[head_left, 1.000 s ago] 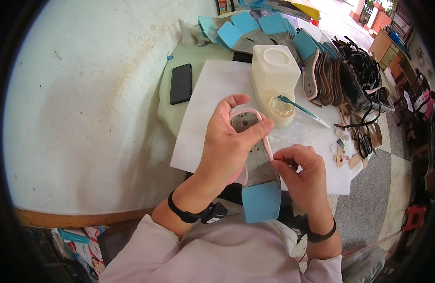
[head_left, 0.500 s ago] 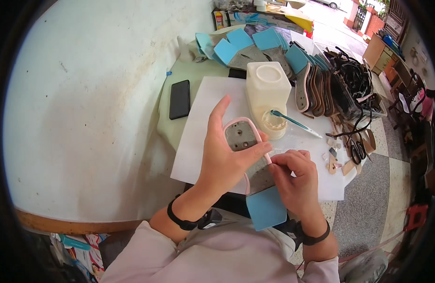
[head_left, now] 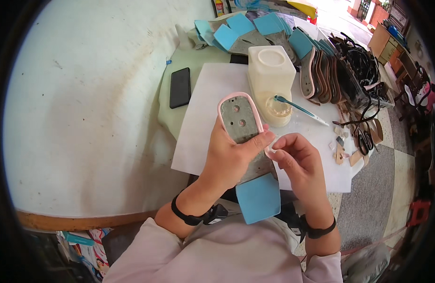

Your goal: Applying adhesive to a shoe insole component using a brush and then attaching a small strip to the heel area.

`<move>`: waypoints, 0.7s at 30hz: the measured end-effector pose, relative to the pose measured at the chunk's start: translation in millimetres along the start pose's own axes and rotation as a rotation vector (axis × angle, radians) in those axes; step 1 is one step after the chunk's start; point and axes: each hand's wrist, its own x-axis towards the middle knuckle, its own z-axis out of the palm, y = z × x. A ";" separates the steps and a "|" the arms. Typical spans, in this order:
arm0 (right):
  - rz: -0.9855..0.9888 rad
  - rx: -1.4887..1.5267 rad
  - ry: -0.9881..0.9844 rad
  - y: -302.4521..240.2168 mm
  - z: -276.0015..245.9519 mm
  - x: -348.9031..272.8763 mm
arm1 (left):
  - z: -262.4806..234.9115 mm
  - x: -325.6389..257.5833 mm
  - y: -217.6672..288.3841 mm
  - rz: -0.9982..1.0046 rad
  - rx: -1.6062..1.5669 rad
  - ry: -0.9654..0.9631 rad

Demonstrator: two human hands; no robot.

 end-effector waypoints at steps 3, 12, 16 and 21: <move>0.009 0.009 -0.080 3.3 -11.8 0.2 | -0.4 -1.2 3.3 0.018 0.006 -0.013; 0.098 0.105 -0.027 14.6 -13.0 -5.1 | 1.2 -1.2 5.2 -0.029 -0.104 -0.008; 0.067 0.060 -0.035 13.3 -12.3 -6.5 | 0.5 -3.0 6.2 -0.004 -0.143 -0.026; 0.102 0.062 -0.026 14.6 -11.6 -10.2 | 0.5 -3.8 7.3 -0.031 -0.138 -0.023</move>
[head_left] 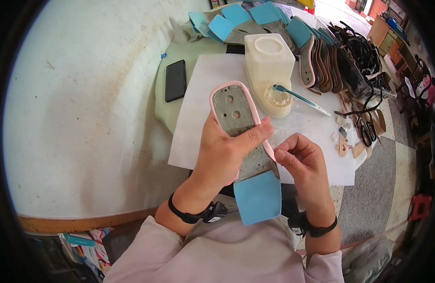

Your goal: Applying adhesive to a shoe insole component using a brush and then attaching a small strip to the heel area.

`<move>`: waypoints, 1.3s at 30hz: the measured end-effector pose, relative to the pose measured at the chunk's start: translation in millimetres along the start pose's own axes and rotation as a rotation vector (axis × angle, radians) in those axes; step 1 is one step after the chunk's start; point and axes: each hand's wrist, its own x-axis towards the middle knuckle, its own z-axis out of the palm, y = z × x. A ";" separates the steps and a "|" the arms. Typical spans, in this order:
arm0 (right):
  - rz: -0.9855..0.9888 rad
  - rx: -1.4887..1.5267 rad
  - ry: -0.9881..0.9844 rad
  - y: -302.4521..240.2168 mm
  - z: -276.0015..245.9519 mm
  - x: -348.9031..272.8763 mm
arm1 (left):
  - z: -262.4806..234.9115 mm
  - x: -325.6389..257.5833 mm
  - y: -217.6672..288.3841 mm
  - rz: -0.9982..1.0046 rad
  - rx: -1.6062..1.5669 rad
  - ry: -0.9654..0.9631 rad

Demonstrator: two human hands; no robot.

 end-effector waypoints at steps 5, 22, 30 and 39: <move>-0.046 -0.083 0.011 0.8 -0.8 -1.0 | 0.8 2.9 0.8 0.002 -0.012 0.004; -0.079 -0.162 -0.048 -1.2 2.0 3.9 | 3.8 1.7 10.7 0.069 -0.026 0.038; -0.080 -0.309 -0.010 -16.5 1.2 -2.0 | 12.6 -0.7 6.6 0.108 0.006 0.054; -0.579 -0.879 0.084 -20.5 8.7 0.2 | 9.5 -5.8 7.4 0.029 0.017 0.044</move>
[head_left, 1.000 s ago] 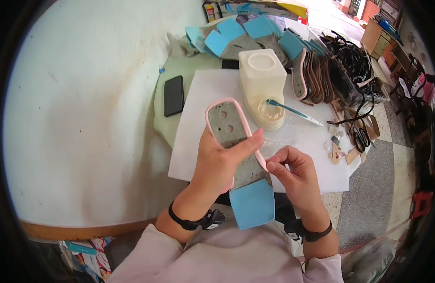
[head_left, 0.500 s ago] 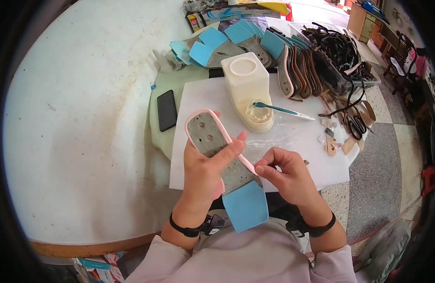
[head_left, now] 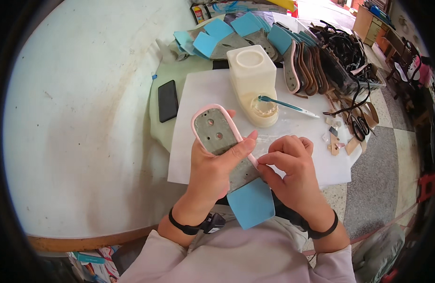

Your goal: Applying adhesive to a shoe insole component using a brush and then attaching a small strip to the heel area.

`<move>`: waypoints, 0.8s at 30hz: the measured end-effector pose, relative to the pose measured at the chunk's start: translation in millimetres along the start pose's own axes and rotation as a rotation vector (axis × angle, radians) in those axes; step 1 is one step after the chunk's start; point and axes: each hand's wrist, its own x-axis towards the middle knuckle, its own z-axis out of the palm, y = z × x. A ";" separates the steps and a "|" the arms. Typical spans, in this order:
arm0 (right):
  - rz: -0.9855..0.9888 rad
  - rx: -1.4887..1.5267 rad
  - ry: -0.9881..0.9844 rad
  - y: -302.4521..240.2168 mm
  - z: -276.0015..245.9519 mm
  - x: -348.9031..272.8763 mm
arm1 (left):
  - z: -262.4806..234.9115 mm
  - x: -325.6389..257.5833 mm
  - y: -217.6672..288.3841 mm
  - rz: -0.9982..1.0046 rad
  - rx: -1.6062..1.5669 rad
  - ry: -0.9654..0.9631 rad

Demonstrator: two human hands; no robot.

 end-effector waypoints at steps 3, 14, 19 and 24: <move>-0.019 0.012 -0.089 4.7 -0.8 0.1 | -7.1 0.4 -6.0 -0.030 -0.027 -0.061; 0.092 0.243 -0.176 18.8 7.6 0.5 | -8.3 6.7 -5.4 -0.227 -0.137 -0.011; 0.235 0.282 -0.142 10.6 10.4 -6.3 | -11.6 9.2 -9.2 -0.131 -0.179 0.009; 0.364 0.387 -0.172 4.8 8.7 -4.3 | -6.0 5.1 -1.2 -0.044 -0.099 0.046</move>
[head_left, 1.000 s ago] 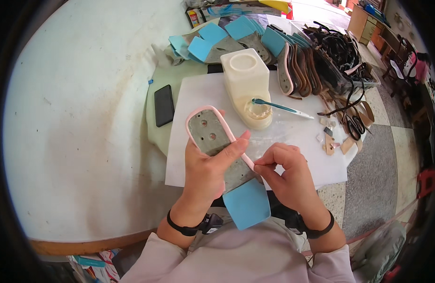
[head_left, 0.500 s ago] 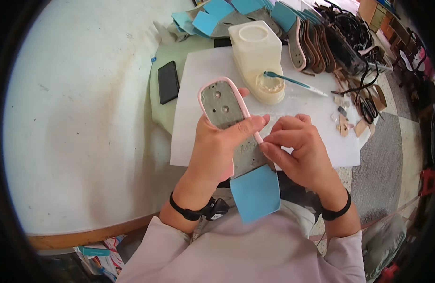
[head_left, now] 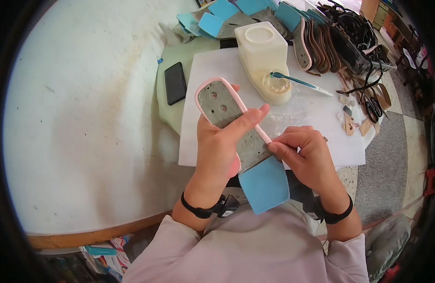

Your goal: Applying adhesive to a shoe insole component using a brush and then attaching a small strip to the heel area.

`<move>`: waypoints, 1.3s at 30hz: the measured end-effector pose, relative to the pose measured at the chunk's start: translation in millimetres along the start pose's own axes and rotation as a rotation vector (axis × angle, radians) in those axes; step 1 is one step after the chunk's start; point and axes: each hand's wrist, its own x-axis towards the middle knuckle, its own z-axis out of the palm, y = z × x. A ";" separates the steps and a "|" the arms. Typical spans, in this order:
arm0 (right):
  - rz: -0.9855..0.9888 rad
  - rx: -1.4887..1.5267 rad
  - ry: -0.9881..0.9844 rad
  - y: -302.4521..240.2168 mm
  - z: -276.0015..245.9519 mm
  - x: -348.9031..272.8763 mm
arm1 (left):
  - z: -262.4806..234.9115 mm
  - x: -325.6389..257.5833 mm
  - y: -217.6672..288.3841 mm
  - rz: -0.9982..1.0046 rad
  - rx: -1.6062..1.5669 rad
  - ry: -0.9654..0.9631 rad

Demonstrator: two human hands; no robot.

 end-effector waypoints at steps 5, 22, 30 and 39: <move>0.022 0.011 -0.100 -8.2 -5.7 -0.2 | -6.1 -1.6 -1.1 0.083 -0.019 -0.100; -0.402 -0.341 0.228 8.9 12.7 0.1 | -15.5 -3.3 -24.7 0.395 0.742 -0.124; -0.470 -0.496 0.316 -3.8 22.3 -4.4 | -15.9 -15.7 -25.3 0.301 0.723 -0.161; -0.219 -0.201 0.302 -7.7 -5.4 -5.5 | -15.3 -15.8 -19.0 0.069 0.586 -0.175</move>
